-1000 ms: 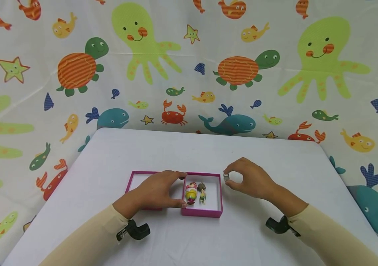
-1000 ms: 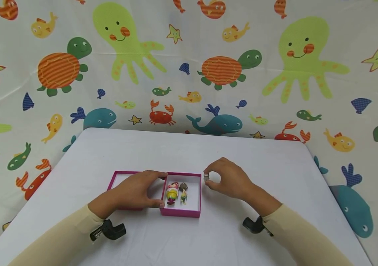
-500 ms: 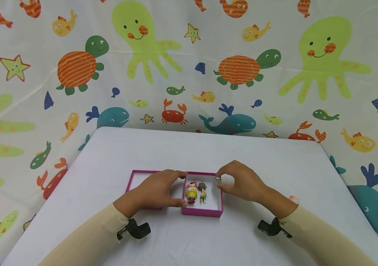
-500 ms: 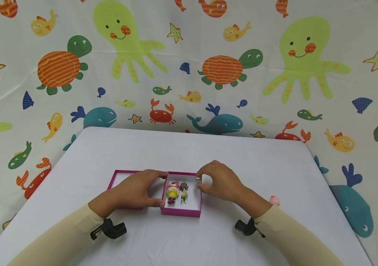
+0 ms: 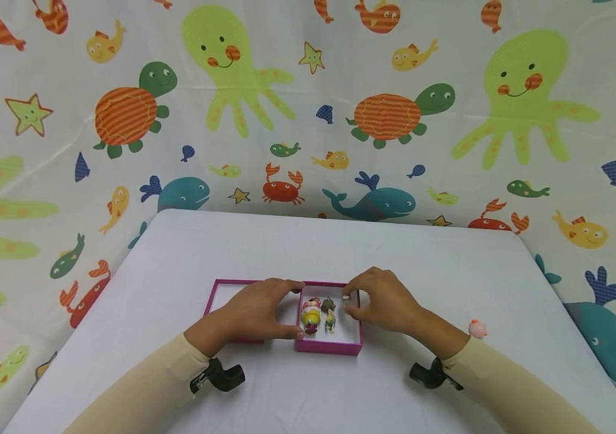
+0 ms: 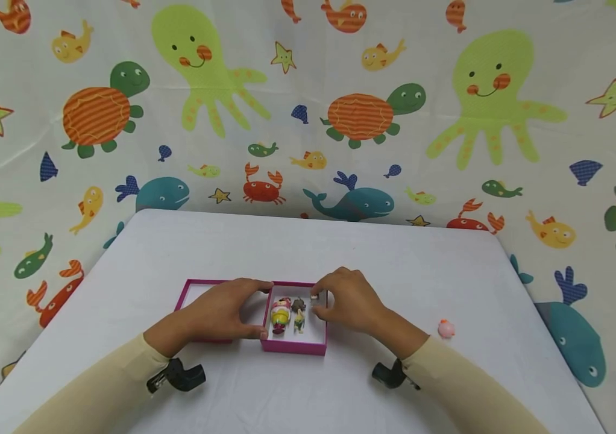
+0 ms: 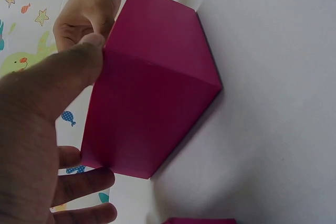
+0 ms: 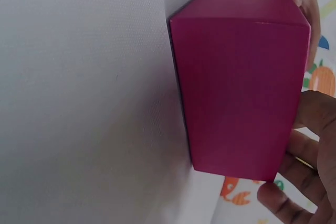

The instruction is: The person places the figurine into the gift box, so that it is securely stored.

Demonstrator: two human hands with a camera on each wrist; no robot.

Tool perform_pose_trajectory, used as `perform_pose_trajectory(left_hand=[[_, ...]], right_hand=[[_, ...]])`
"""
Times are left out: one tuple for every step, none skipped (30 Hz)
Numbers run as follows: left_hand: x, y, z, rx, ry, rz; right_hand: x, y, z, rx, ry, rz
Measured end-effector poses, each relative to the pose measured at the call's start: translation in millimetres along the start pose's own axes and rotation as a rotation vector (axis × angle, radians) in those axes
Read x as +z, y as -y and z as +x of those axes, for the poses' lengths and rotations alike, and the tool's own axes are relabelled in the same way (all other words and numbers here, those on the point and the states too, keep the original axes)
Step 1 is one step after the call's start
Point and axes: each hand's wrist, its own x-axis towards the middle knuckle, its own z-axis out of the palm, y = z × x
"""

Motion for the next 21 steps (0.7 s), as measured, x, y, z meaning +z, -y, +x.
perform_pose_trajectory(left_hand=[[0.0, 0.1, 0.2, 0.002, -0.001, -0.002], [0.2, 0.4, 0.3, 0.004, -0.001, -0.002], [0.2, 0.3, 0.1, 0.005, -0.001, -0.001], [0.2, 0.4, 0.0, 0.006, -0.001, 0.001], [0.2, 0.6, 0.1, 0.008, -0.002, 0.0], [0.0, 0.5, -0.1, 0.008, -0.003, 0.001], [-0.2, 0.4, -0.3, 0.008, -0.003, 0.003], [-0.4, 0.4, -0.4, 0.009, -0.004, 0.005], [-0.7, 0.4, -0.5, 0.009, -0.004, 0.006], [-1.0, 0.4, -0.4, 0.01, -0.004, 0.004], [-1.2, 0.6, -0.3, 0.01, -0.004, 0.003], [-1.4, 0.5, -0.2, 0.01, -0.004, 0.003], [-1.7, 0.6, -0.1, 0.011, -0.004, 0.001], [-1.8, 0.7, 0.0, 0.013, -0.003, 0.0], [-1.9, 0.7, 0.1, 0.011, -0.002, 0.0], [-2.0, 0.7, 0.1, 0.01, -0.001, 0.001], [-2.1, 0.8, 0.2, 0.01, 0.0, 0.003], [-2.3, 0.9, 0.2, 0.01, 0.001, 0.003], [-2.4, 1.1, 0.2, 0.011, 0.001, 0.005], [-2.5, 1.2, 0.2, 0.012, 0.0, 0.007], [-2.8, 1.3, 0.2, 0.013, -0.001, 0.006]], right_hand=[[1.0, 0.9, 0.4, 0.007, -0.002, -0.002], [1.7, 2.0, 0.7, 0.014, -0.005, -0.005], [2.6, 2.9, 1.0, 0.02, -0.009, -0.007], [3.5, 3.6, 1.2, 0.023, -0.013, -0.012], [4.2, 4.4, 1.3, 0.028, -0.014, -0.018], [5.0, 5.0, 1.6, 0.032, -0.013, -0.023], [5.7, 5.9, 2.0, 0.035, -0.01, -0.024], [6.0, 7.1, 2.2, 0.042, -0.007, -0.026], [6.5, 8.2, 2.6, 0.049, -0.003, -0.029], [7.0, 9.2, 3.1, 0.057, 0.002, -0.032], [7.2, 10.6, 3.6, 0.069, 0.007, -0.033], [7.4, 12.1, 4.2, 0.083, 0.011, -0.033], [7.6, 13.4, 4.7, 0.097, 0.014, -0.038], [8.0, 14.7, 5.3, 0.112, 0.02, -0.049], [8.6, 15.8, 5.9, 0.123, 0.028, -0.056], [9.3, 16.8, 6.3, 0.133, 0.032, -0.062], [9.7, 18.1, 6.8, 0.142, 0.036, -0.069], [10.3, 19.1, 7.1, 0.152, 0.038, -0.078], [11.0, 20.1, 7.4, 0.159, 0.04, -0.088], [11.6, 21.3, 7.8, 0.168, 0.042, -0.097], [12.0, 22.6, 8.0, 0.175, 0.041, -0.103]])
